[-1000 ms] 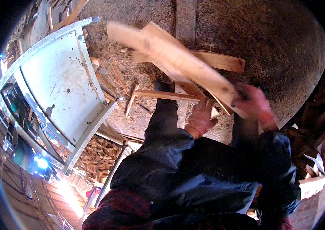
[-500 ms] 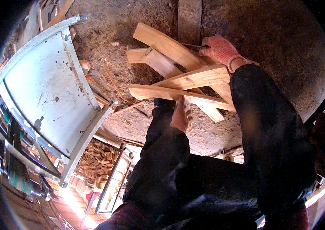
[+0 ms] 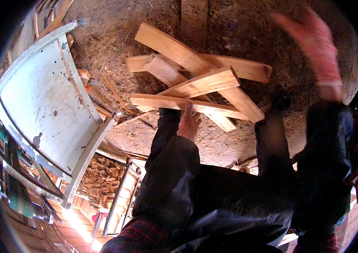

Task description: The person gathers cut wooden planks from the floor and a conveyor area, aligns them into neat bundles, and stacks them onto a growing pile. The person repeats this process, moving between the floor and the conveyor to collect more planks and add them to the stack.

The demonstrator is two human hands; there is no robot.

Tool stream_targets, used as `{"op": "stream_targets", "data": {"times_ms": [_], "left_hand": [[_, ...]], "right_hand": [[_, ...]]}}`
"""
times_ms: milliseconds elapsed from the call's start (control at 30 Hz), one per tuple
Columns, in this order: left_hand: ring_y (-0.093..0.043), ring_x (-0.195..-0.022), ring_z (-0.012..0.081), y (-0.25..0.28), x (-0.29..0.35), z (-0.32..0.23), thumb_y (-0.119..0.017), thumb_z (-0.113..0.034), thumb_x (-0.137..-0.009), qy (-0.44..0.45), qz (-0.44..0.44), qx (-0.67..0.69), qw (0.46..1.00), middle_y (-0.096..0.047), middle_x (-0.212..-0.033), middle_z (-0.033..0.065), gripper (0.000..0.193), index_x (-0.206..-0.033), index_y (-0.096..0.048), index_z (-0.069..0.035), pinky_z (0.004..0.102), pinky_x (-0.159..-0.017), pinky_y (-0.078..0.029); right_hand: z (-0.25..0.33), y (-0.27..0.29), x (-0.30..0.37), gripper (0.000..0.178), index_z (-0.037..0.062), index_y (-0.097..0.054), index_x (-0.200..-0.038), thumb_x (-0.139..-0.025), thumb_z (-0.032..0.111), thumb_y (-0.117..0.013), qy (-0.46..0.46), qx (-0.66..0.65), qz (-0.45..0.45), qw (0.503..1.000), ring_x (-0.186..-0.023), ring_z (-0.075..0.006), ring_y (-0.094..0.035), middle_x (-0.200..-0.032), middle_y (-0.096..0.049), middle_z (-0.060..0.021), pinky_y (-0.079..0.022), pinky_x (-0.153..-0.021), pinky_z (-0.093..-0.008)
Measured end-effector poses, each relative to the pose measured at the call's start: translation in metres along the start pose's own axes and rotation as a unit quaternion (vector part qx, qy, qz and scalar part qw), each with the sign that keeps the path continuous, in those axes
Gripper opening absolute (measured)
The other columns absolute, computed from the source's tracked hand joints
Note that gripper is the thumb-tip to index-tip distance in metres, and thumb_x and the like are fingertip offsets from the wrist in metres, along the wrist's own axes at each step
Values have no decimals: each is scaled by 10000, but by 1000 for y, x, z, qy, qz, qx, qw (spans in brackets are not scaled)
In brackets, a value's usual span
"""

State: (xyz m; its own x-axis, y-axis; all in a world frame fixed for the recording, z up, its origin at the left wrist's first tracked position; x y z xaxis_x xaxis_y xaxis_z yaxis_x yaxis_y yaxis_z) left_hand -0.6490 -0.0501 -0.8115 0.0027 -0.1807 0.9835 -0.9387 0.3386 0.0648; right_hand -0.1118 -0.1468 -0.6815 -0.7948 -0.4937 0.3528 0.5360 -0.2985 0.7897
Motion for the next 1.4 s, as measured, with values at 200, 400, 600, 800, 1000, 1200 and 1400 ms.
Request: {"op": "stream_targets", "data": {"times_ms": [200, 400, 600, 800, 1000, 1200, 1400], "left_hand": [[-396, -1327, 320, -21, -7, 10, -544, -592, -910, 18, 30, -16, 999, -452, -1436, 57, 677, -1440, -385, -201, 517, -1095, -260], [-413, -1311, 259, -17, 2, 30, -493, -541, -957, 18, 50, 153, 987, -491, -1407, 33, 556, -1400, -445, -208, 454, -1102, -290], [-364, -1359, 234, -52, 14, 16, -498, -592, -937, 6, 131, -69, 989, -409, -1479, -8, 695, -1477, -344, -182, 393, -1104, -253], [-366, -1368, 217, -59, -16, 24, -609, -547, -890, 18, 168, 0, 986, -400, -1488, 21, 760, -1481, -323, -163, 393, -1139, -241], [-419, -1332, 249, -99, -3, -7, -709, -437, -852, -26, 236, 91, 967, -453, -1433, 80, 801, -1441, -338, -40, 409, -1145, -307], [-489, -1246, 266, -100, 77, -32, -666, -398, -887, -44, 174, 54, 982, -501, -1350, 109, 697, -1405, -379, -31, 416, -1075, -393], [-595, -1089, 229, -133, 217, -58, -588, -303, -948, -33, 139, -137, 980, -596, -1214, 98, 485, -1323, -484, -12, 359, -925, -508]], "right_hand": [[107, -187, 77, 511, 31, -707, -923, -737, 508, -715, 246, 92, 130, 956, -1106, -351, -552, -1163, -596, -178, -526, -841, -457], [40, -221, 213, 403, -8, -694, -992, -872, 368, -613, 168, 42, 330, 928, -1290, -406, -417, -1345, -472, -256, -421, -1039, -448], [35, -150, 112, 666, 14, -607, -1238, -797, 509, -668, 132, 52, 62, 988, -1226, -400, -511, -1242, -600, -219, -429, -1029, -426], [19, -235, 77, 768, -25, -577, -1274, -762, 521, -753, -88, -15, 520, 849, -1125, -298, -573, -1198, -620, -191, -434, -980, -356], [38, -252, 156, 702, -53, -544, -1269, -722, 289, -821, -102, -534, 412, 732, -1030, -205, -589, -1166, -626, -117, -457, -922, -352], [75, -181, 174, 692, -52, -536, -1263, -687, 231, -796, -187, -551, 387, 716, -1036, -208, -582, -1161, -619, -142, -449, -931, -325], [91, -64, 247, 781, -87, -489, -1293, -684, 325, -751, -259, -611, 299, 685, -1043, -210, -579, -1148, -626, -145, -455, -929, -335]]}}
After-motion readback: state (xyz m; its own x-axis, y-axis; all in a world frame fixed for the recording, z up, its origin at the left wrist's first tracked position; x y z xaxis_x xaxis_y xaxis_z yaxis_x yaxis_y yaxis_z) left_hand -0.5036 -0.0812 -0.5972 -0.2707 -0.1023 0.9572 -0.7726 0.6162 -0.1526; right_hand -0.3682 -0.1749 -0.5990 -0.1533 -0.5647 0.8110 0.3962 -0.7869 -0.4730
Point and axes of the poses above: each hand's wrist, its own x-axis away from the middle knuckle, its own y-axis out of the back of the hand, z = x × y, the point moved 9 cm from there along -x, towards the middle knuckle
